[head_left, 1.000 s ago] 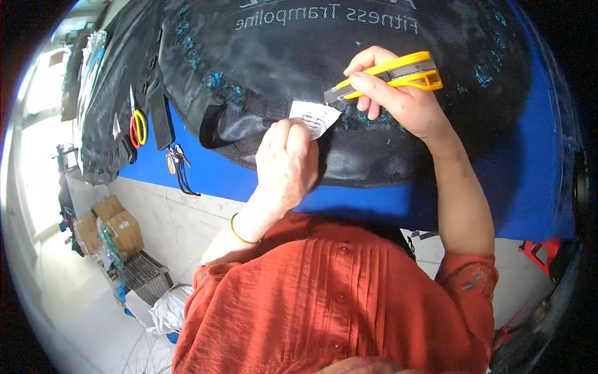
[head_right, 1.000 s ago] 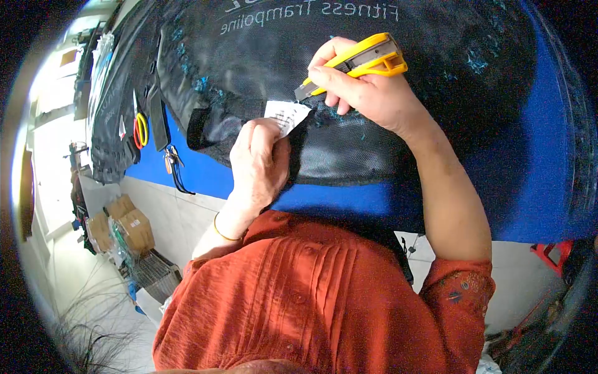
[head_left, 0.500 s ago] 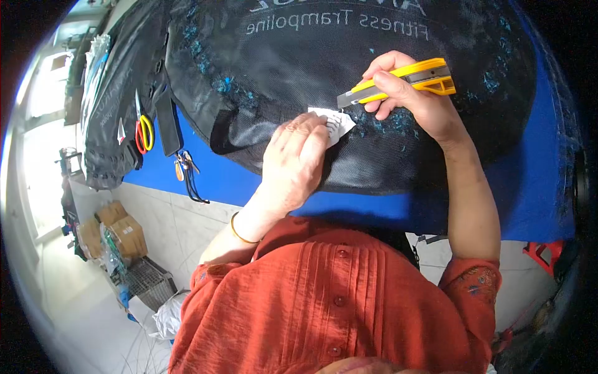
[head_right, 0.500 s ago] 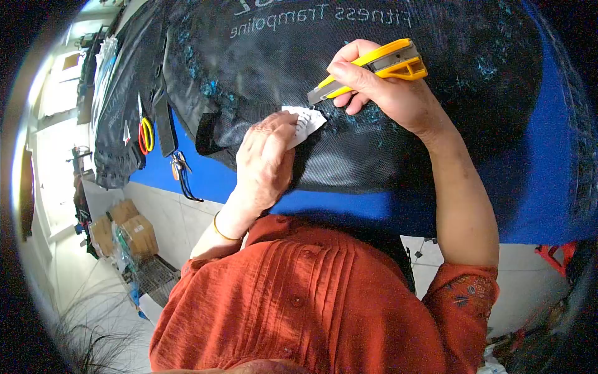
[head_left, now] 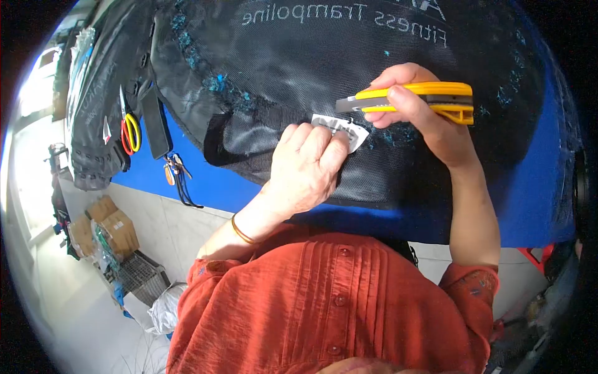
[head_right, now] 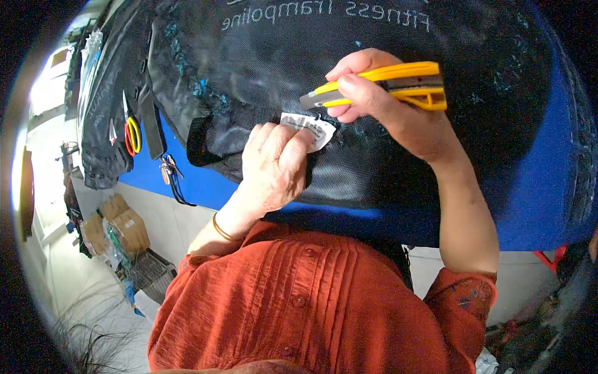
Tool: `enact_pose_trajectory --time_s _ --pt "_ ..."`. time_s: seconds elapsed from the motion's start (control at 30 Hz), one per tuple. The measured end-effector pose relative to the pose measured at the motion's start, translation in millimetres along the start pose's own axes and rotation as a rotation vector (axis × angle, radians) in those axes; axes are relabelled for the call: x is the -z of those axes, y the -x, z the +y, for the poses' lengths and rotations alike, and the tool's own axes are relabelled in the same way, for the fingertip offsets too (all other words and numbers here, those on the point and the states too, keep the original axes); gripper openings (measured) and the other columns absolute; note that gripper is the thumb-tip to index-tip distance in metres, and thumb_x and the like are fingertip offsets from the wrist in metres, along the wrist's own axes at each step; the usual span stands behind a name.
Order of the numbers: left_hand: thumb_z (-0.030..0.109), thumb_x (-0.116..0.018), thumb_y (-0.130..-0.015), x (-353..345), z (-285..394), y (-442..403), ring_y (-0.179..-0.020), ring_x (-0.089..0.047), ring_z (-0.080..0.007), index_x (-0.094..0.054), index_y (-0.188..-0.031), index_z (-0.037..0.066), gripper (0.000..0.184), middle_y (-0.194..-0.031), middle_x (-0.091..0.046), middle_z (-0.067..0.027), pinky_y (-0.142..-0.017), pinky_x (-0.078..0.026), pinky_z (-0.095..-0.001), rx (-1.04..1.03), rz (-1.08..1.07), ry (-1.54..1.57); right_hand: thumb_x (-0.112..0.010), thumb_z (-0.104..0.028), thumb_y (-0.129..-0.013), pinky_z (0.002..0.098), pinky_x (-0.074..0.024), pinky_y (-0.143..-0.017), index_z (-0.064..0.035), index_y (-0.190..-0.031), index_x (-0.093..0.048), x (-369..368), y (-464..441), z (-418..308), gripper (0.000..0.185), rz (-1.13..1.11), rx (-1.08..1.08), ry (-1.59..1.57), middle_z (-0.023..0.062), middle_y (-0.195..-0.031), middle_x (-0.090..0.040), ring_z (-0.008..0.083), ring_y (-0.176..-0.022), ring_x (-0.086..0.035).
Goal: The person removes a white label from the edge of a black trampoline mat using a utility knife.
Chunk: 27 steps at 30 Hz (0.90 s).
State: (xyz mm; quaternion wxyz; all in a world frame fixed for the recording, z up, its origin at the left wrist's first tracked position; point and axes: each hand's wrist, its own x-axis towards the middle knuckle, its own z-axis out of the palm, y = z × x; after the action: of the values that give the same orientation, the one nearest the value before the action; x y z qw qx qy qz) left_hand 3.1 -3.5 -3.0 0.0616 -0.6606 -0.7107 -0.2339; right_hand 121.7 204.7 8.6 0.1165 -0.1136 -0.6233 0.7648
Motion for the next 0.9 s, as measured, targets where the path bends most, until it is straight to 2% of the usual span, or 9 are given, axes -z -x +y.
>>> enact_pose_trajectory --time_s 0.1,0.13,0.33,0.67,0.9 --pt "0.012 -0.071 -0.075 -1 0 1 -0.071 -0.053 -0.0226 -0.063 -0.092 0.007 0.020 -0.081 -0.052 -0.0053 -0.066 -0.042 -0.0371 -0.010 -0.024 0.020 -0.062 -0.025 -0.103 0.0275 -0.0580 -0.080 -0.0031 -0.114 -0.064 -4 1 6 0.024 -0.010 0.010 0.002 0.0062 -0.102 -0.068 0.0128 -0.089 -0.070" --pt "0.012 -0.071 -0.074 -1 2 0 -0.071 -0.052 -0.0221 -0.060 -0.086 0.009 0.016 -0.082 -0.052 -0.0052 -0.065 -0.042 -0.0371 -0.012 -0.013 0.011 -0.062 -0.024 -0.103 0.0274 -0.0581 -0.080 -0.0026 -0.114 -0.064 -5 1 5 0.024 0.005 -0.008 -0.017 0.0060 -0.103 -0.068 0.0125 -0.090 -0.069" --pt "0.015 -0.069 -0.073 -5 1 1 -0.072 -0.051 -0.0208 -0.056 -0.077 0.012 0.014 -0.081 -0.051 -0.0039 -0.064 -0.040 -0.0366 -0.018 0.003 0.019 -0.063 -0.023 -0.103 0.0271 -0.0588 -0.082 -0.0010 -0.114 -0.063 -14 -3 5 0.025 0.011 -0.029 -0.070 0.0062 -0.106 -0.066 0.0130 -0.093 -0.069" --pt "0.016 -0.067 -0.074 -5 2 2 -0.072 -0.050 -0.0200 -0.055 -0.079 0.013 0.013 -0.080 -0.048 -0.0028 -0.065 -0.039 -0.0362 -0.009 -0.013 0.018 -0.063 -0.021 -0.103 0.0273 -0.0589 -0.085 -0.0002 -0.114 -0.062 -17 -6 10 0.023 -0.019 0.014 -0.058 0.0062 -0.110 -0.063 0.0138 -0.098 -0.069" --pt "0.015 -0.068 -0.074 -4 3 2 -0.071 -0.051 -0.0204 -0.054 -0.079 0.013 0.016 -0.081 -0.049 -0.0030 -0.065 -0.040 -0.0370 0.009 -0.021 0.016 -0.064 -0.021 -0.103 0.0265 -0.0584 -0.084 -0.0006 -0.113 -0.063 -8 -7 10 0.023 -0.044 0.014 -0.041 0.0056 -0.109 -0.063 0.0129 -0.095 -0.069"
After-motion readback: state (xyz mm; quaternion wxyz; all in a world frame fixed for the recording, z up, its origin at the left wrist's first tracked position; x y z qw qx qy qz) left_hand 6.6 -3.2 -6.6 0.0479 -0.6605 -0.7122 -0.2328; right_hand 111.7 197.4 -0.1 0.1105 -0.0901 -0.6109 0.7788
